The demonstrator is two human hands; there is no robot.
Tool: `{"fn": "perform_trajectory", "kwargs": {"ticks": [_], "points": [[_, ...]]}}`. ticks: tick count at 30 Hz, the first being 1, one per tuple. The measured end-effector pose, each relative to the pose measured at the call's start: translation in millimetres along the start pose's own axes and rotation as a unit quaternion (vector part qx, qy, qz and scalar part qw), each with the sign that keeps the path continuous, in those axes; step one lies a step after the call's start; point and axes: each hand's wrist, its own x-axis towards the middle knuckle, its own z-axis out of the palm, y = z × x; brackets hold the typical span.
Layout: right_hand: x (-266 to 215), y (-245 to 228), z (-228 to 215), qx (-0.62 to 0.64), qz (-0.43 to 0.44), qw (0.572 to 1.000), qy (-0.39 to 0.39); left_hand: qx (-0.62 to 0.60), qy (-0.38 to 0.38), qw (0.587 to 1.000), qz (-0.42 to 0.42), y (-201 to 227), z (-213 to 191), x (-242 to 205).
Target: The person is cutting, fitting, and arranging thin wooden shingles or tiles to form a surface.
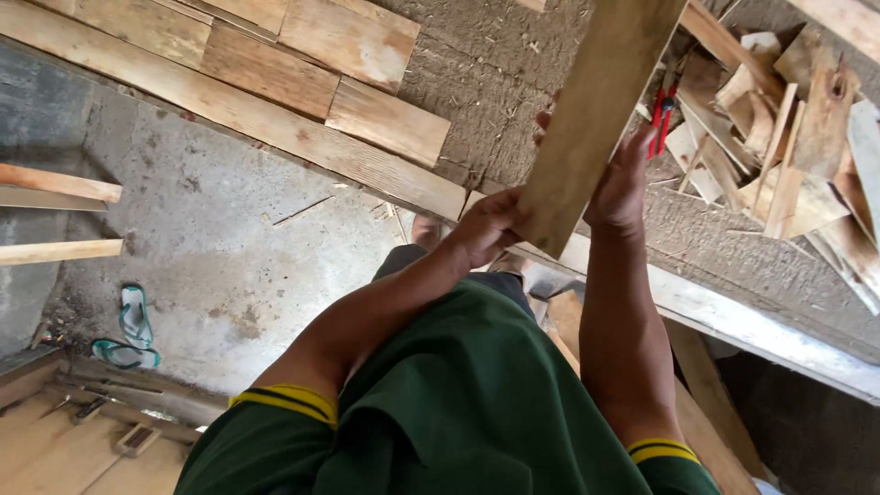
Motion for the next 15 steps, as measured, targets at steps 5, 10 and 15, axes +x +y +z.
{"fn": "perform_trajectory", "kwargs": {"ticks": [5,10,15], "points": [[-26.9,-0.6,22.7,-0.050,-0.035,0.993,0.104,-0.061,-0.058,0.993,-0.085,-22.4,9.1,-15.6],[-58.0,-4.5,-7.4,-0.056,-0.027,0.989,0.131,0.045,-0.093,0.990,-0.094,-41.2,9.4,-14.0],[-101.1,-25.8,-49.4,-0.190,-0.013,0.976,0.107,0.205,-0.058,0.977,-0.023,-9.8,20.1,-17.9]]}}
